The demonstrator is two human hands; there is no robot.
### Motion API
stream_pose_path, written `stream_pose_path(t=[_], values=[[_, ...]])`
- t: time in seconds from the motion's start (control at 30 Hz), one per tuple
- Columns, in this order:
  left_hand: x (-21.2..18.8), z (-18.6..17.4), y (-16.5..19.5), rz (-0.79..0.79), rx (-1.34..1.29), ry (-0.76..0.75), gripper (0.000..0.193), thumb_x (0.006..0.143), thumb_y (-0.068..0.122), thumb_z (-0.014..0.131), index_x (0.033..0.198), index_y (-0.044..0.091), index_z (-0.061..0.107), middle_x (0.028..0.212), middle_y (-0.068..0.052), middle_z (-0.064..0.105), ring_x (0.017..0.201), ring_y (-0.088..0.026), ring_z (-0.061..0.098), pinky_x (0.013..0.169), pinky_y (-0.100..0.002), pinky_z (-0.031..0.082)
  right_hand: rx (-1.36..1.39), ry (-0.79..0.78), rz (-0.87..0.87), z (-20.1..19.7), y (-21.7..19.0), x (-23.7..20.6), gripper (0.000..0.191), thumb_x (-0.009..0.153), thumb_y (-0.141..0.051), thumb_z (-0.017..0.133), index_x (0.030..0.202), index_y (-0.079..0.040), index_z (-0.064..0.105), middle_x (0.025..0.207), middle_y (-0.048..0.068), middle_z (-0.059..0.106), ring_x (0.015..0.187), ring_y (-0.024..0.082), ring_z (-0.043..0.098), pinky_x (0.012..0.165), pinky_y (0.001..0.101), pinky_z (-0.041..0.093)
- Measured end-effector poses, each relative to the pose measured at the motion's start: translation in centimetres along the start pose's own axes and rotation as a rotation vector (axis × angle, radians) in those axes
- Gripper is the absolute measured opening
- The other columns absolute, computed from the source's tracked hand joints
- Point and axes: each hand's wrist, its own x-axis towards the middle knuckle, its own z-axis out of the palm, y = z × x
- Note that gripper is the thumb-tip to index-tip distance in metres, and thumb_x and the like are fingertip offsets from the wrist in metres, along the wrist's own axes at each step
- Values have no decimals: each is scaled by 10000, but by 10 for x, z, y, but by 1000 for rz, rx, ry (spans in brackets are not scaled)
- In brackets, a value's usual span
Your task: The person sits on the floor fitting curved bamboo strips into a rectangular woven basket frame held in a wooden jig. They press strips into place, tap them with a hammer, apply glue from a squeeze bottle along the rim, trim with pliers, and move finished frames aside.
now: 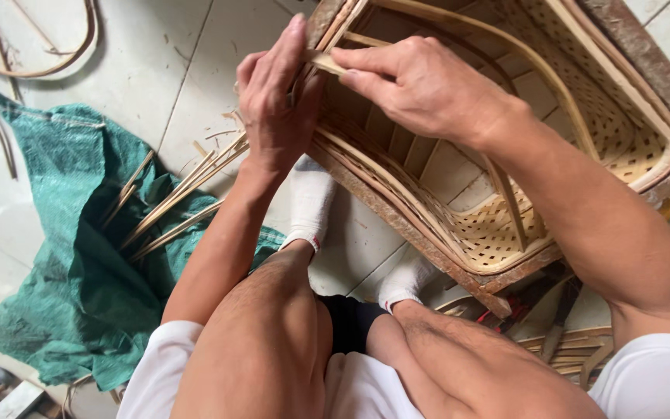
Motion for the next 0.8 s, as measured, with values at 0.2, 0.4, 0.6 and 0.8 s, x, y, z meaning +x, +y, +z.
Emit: stream_pose_path(t=[0.2, 0.4, 0.6, 0.8], values=[[9, -7, 4, 112, -8, -106, 427, 1065, 15, 699, 1468, 113, 598, 1507, -92, 602, 1442, -286, 569, 1197, -405, 472, 24, -31, -11, -12, 1, -8, 370, 1043, -294, 623, 1338, -74, 666, 1247, 175, 706, 1130, 276, 713, 964, 362, 537], [16, -14, 12, 164, 11, -233, 493, 1023, -45, 657, 1491, 99, 592, 1552, -125, 557, 1493, -383, 471, 1259, -455, 425, -7, -55, 4, -16, 20, -11, 373, 1032, -306, 605, 1325, -87, 680, 1225, 175, 715, 1101, 299, 711, 939, 380, 535], [13, -14, 15, 162, 40, -250, 511, 1033, -54, 663, 1506, 122, 586, 1561, -144, 544, 1484, -379, 488, 1252, -460, 439, -135, 12, -105, -13, 11, -14, 328, 1048, -312, 620, 1259, -86, 729, 1103, 196, 734, 976, 339, 720, 843, 426, 549], [-4, -17, 31, -138, 0, -201, 671, 1023, -92, 604, 1632, 95, 396, 1355, -232, 550, 1164, -265, 582, 999, -301, 542, -829, 559, -583, 22, 38, -42, 134, 871, -166, 712, 770, -88, 669, 1221, 138, 683, 1123, 272, 660, 989, 384, 542]])
